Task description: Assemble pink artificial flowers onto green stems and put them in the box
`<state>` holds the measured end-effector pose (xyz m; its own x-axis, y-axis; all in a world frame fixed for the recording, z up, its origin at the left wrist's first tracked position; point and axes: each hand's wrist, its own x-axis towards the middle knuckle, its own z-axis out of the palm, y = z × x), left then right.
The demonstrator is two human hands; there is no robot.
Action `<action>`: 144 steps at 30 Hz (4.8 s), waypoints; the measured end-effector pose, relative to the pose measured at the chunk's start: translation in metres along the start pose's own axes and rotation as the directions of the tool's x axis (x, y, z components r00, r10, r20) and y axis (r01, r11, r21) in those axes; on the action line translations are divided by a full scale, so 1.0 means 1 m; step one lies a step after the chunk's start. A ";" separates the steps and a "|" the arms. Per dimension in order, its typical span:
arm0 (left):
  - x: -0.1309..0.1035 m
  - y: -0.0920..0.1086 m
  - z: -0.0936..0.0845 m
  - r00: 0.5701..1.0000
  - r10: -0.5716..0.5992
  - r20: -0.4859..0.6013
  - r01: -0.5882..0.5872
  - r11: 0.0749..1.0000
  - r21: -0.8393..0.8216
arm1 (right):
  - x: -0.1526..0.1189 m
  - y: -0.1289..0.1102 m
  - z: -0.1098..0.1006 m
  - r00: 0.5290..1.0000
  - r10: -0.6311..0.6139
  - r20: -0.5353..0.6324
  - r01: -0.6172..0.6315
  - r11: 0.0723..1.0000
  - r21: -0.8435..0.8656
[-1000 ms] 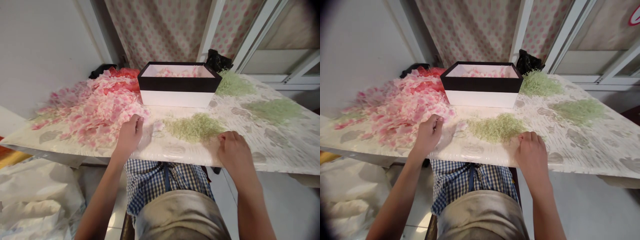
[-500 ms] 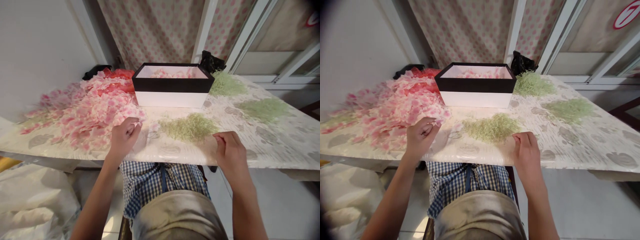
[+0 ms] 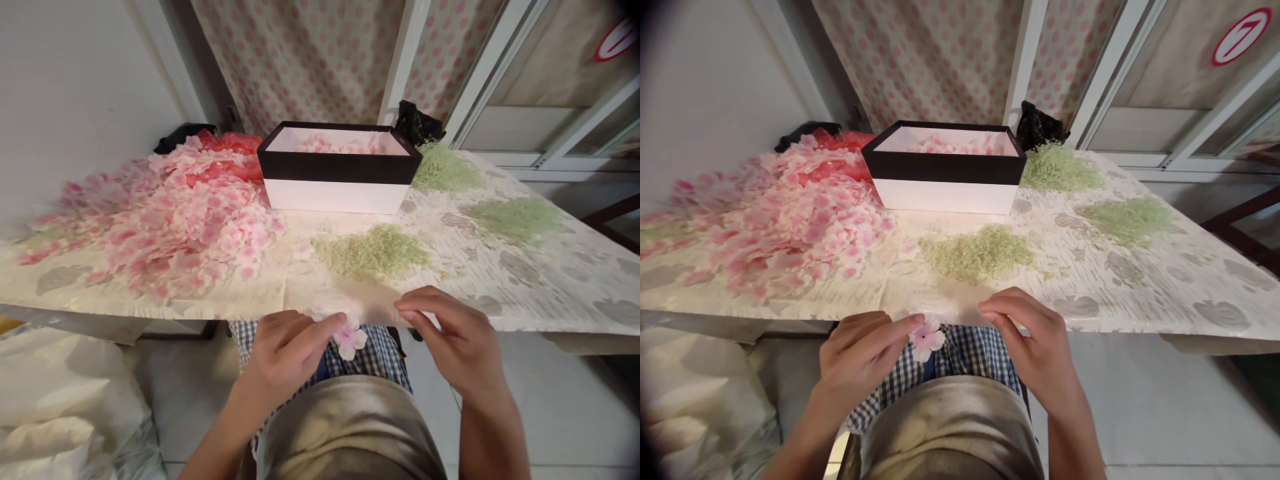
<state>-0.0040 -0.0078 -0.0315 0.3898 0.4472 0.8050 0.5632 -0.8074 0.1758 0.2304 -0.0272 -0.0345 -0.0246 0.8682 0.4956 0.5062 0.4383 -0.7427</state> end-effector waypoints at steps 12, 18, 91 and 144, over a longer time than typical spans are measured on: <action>-0.018 0.002 0.009 0.993 0.007 -0.117 -0.009 1.000 -0.015 | -0.007 -0.023 0.029 0.993 -0.008 0.114 -0.042 0.902 0.429; -0.019 0.008 0.006 0.996 0.004 -0.088 -0.009 0.999 -0.050 | -0.004 -0.031 0.040 0.951 0.118 0.285 -0.278 0.729 0.626; 0.019 0.011 -0.024 0.787 -0.231 0.572 0.486 0.803 -0.344 | -0.009 -0.028 0.040 0.983 -0.142 0.112 0.083 0.904 0.420; -0.004 0.023 -0.005 0.638 -0.394 0.662 0.770 0.355 -0.530 | 0.002 -0.013 0.027 0.804 -0.385 0.453 -0.148 0.608 0.780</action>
<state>0.0034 -0.0304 -0.0278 0.5091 0.8579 0.0692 0.1137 -0.1467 0.9826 0.2003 -0.0246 -0.0362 -0.6047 0.6351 0.4805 -0.3608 0.3194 -0.8762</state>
